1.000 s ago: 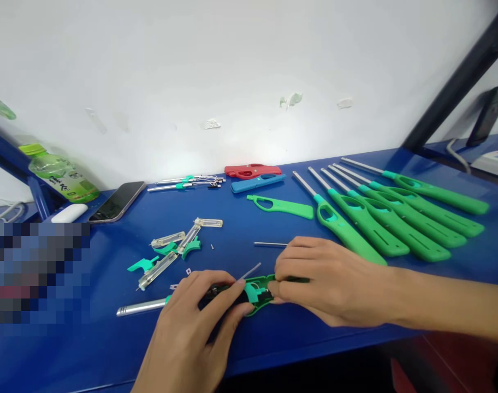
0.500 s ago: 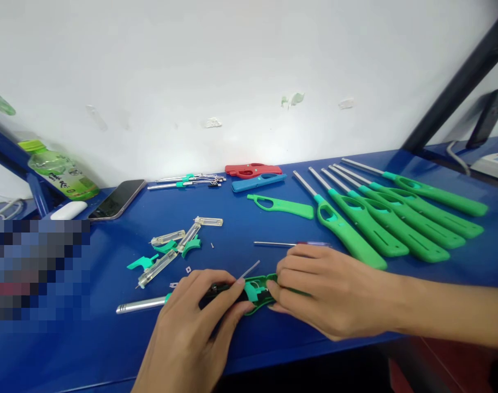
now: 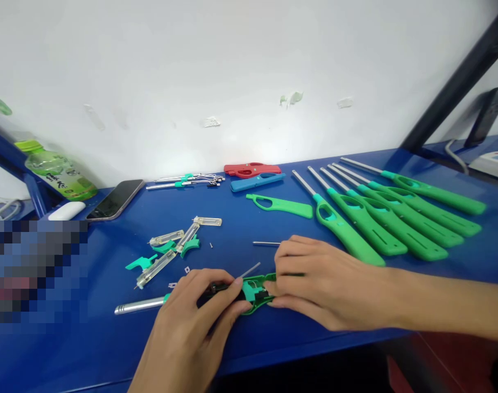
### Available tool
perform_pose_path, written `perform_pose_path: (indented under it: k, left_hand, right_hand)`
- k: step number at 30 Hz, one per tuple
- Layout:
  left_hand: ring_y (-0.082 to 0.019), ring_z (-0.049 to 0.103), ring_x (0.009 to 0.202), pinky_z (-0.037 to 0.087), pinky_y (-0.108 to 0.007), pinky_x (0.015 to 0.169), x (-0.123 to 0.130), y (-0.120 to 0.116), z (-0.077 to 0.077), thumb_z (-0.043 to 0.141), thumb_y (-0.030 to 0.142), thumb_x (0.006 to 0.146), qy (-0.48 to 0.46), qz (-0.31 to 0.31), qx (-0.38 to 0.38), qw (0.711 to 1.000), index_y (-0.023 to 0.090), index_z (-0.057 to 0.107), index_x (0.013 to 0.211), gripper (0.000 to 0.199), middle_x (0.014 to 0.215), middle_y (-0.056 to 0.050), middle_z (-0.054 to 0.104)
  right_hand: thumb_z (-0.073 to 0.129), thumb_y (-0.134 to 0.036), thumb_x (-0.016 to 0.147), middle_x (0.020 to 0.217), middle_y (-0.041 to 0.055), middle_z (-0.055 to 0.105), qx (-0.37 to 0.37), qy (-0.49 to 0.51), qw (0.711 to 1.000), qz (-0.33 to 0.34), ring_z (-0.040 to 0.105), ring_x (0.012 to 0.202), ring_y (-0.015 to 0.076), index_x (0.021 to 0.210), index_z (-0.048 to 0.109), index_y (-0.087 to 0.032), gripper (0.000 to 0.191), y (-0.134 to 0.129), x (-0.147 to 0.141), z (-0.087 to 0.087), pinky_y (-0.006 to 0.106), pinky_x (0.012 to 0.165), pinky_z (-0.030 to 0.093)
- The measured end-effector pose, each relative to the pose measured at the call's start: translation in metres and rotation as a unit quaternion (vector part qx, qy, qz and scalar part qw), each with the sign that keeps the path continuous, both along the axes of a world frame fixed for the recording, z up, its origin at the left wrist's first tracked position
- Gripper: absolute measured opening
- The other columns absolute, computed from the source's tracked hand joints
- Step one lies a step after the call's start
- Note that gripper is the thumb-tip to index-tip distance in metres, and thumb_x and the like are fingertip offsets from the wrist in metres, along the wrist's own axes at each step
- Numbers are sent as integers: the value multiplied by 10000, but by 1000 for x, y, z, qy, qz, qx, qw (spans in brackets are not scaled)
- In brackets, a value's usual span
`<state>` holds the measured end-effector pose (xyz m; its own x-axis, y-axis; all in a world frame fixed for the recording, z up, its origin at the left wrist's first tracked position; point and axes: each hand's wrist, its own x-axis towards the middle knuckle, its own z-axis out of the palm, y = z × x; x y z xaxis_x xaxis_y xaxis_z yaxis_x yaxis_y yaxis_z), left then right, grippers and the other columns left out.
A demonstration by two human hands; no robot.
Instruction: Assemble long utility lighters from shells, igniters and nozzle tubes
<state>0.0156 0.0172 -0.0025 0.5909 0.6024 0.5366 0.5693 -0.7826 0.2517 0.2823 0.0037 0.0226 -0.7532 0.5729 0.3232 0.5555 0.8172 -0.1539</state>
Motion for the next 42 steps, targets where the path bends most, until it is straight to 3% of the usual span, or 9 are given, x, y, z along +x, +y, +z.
perform_pose_path:
  k: [5,11,16,19,27,42]
  left_hand:
    - [-170,716,899,601,-317,798,-1,-2,2,622,281,1042,4,0,-1,1000,264,745,1145,161,1101,-29,698]
    - [-172,716,943,606,-300,843,4,-7,3,605,282,1053,14,-7,-2,1000,275,709,1196,177,1113,-29,710]
    - [-160,715,960,614,-260,868,5,-8,1,619,346,1050,11,12,-11,1000,268,605,1380,339,1128,-26,714]
    - [-158,720,966,618,-248,862,3,-7,-1,641,358,1038,5,13,-20,1000,266,576,1415,393,1133,-25,710]
    - [-161,719,945,622,-260,833,2,-7,-3,680,320,1006,-2,13,-31,999,288,693,1189,186,1118,-32,663]
    - [-160,684,892,588,-258,762,5,-8,3,673,264,1006,-3,5,-32,999,259,712,1127,127,1062,-40,652]
  right_hand:
    - [618,-328,1065,880,19,705,-24,93,995,-30,601,832,178,995,745,-186,203,2,1,0,342,829,454]
    - [557,-246,1091,1268,79,751,-33,103,992,-69,676,1157,217,1372,650,-196,300,7,0,-4,395,1015,494]
    - [541,-160,1082,1058,49,802,-25,128,991,-10,687,924,188,1223,712,-169,222,11,1,-11,357,897,516]
    - [554,-119,1062,1057,49,790,-23,145,989,-4,661,919,178,1222,705,-181,229,10,3,-11,334,895,510]
    - [542,93,904,1157,53,723,-8,96,995,10,600,960,174,1292,656,-182,489,7,7,-10,326,905,478]
    - [548,122,811,1145,49,709,-34,40,998,19,596,976,177,1245,654,-194,547,9,10,-8,318,922,439]
